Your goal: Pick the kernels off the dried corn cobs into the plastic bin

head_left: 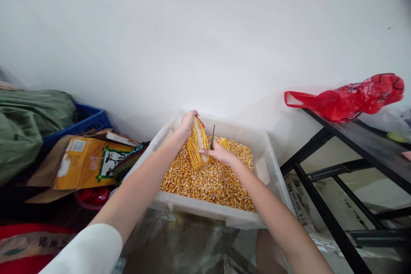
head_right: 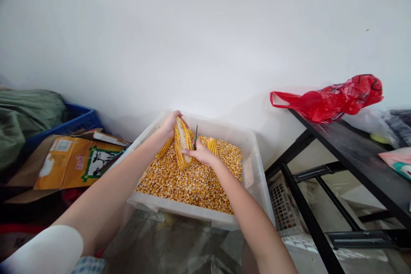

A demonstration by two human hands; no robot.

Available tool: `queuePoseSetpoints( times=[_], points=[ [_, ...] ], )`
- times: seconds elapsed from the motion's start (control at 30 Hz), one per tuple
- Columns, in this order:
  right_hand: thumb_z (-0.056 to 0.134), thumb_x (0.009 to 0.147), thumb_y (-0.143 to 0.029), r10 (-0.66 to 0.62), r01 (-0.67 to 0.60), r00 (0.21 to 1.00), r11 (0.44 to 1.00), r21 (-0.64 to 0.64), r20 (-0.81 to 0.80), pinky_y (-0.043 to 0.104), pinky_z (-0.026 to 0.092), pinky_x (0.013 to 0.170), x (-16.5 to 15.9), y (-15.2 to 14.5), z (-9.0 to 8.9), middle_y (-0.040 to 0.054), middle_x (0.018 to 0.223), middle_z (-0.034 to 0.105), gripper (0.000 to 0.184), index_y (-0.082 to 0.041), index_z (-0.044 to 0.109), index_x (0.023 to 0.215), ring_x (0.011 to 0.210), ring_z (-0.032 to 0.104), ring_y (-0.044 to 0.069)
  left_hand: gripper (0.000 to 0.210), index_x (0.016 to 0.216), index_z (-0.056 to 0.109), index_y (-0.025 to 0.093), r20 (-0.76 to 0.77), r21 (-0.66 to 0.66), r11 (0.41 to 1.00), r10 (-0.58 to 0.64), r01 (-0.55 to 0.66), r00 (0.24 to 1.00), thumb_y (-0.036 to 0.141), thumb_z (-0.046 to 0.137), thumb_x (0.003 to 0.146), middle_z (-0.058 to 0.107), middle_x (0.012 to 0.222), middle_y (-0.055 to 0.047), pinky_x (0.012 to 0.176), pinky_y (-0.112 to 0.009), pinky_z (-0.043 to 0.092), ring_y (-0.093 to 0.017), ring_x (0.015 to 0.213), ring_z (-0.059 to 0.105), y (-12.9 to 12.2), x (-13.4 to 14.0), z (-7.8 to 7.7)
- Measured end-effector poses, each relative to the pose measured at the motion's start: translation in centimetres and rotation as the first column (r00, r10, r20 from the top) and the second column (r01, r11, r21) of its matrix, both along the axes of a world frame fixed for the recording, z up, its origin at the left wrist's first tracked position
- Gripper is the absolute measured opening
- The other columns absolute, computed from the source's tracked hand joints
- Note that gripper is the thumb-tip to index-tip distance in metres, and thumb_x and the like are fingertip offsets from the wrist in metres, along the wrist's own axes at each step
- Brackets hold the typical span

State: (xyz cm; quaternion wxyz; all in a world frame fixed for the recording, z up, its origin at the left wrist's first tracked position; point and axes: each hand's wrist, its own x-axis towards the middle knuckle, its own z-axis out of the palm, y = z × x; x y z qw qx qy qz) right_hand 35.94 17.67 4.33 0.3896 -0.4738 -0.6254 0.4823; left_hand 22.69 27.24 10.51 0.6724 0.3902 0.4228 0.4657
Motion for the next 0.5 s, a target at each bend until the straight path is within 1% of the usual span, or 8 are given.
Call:
queuePoseSetpoints(
  times=[0.1, 0.17, 0.27, 0.33, 0.4, 0.5],
  points=[
    [0.074, 0.061, -0.043, 0.069, -0.069, 0.998, 0.997, -0.022, 0.003, 0.038, 0.041, 0.092, 0.3, 0.0, 0.0, 0.0040, 0.103, 0.053, 0.054, -0.021, 0.040, 0.099, 0.099, 0.052, 0.020, 0.014, 0.059, 0.047, 0.018, -0.003, -0.006, 1.000, -0.012, 0.012, 1.000, 0.030, 0.044, 0.066, 0.055, 0.044, -0.007, 0.045, -0.029, 0.041, -0.019, 0.042, 0.053, 0.0, 0.0, 0.0],
    [0.075, 0.060, -0.043, 0.116, -0.116, 0.993, 0.993, -0.037, -0.010, 0.038, 0.041, 0.093, 0.6, 0.1, 0.0, 0.0049, 0.107, 0.053, 0.060, -0.021, 0.039, 0.103, 0.102, 0.052, 0.021, 0.014, 0.059, 0.047, 0.018, -0.001, -0.003, 1.000, -0.019, 0.019, 1.000, 0.029, 0.044, 0.066, 0.055, 0.044, -0.007, 0.045, -0.029, 0.041, -0.020, 0.043, 0.054, 0.0, 0.0, 0.0],
    [0.076, 0.058, -0.043, 0.150, -0.150, 0.989, 0.988, -0.041, 0.004, 0.039, 0.041, 0.094, 1.0, 0.1, 0.0, 0.0065, 0.113, 0.052, 0.067, -0.020, 0.038, 0.109, 0.105, 0.052, 0.021, 0.014, 0.058, 0.047, 0.018, -0.002, 0.010, 1.000, -0.027, 0.027, 1.000, 0.030, 0.044, 0.065, 0.055, 0.044, -0.007, 0.045, -0.029, 0.041, -0.020, 0.043, 0.054, -0.1, 0.1, 0.0],
    [0.075, 0.061, -0.043, 0.169, -0.168, 0.986, 0.985, -0.029, 0.017, 0.039, 0.040, 0.096, 1.2, 0.1, 0.1, 0.0068, 0.115, 0.052, 0.066, -0.020, 0.038, 0.110, 0.107, 0.051, 0.021, 0.015, 0.058, 0.047, 0.018, -0.009, 0.014, 0.999, -0.039, 0.039, 0.999, 0.031, 0.044, 0.065, 0.055, 0.044, -0.007, 0.044, -0.029, 0.041, -0.021, 0.043, 0.054, -0.1, 0.0, 0.0],
    [0.073, 0.063, -0.043, 0.177, -0.176, 0.984, 0.984, -0.019, 0.022, 0.039, 0.040, 0.096, 1.3, 0.1, 0.2, 0.0064, 0.115, 0.052, 0.059, -0.020, 0.040, 0.107, 0.107, 0.051, 0.021, 0.016, 0.058, 0.047, 0.018, -0.012, 0.002, 0.998, -0.056, 0.056, 0.998, 0.032, 0.044, 0.065, 0.055, 0.045, -0.007, 0.045, -0.029, 0.041, -0.020, 0.043, 0.054, 0.0, -0.1, 0.0],
    [0.071, 0.066, -0.043, 0.150, -0.151, 0.987, 0.989, 0.012, 0.049, 0.039, 0.042, 0.093, 1.2, 0.1, 0.0, 0.0060, 0.111, 0.054, 0.054, -0.020, 0.041, 0.104, 0.104, 0.053, 0.021, 0.016, 0.058, 0.048, 0.018, 0.007, 0.004, 0.998, -0.062, 0.062, 0.998, 0.032, 0.045, 0.064, 0.056, 0.046, -0.007, 0.045, -0.029, 0.042, -0.020, 0.044, 0.055, 0.1, -0.1, -0.1]
  ],
)
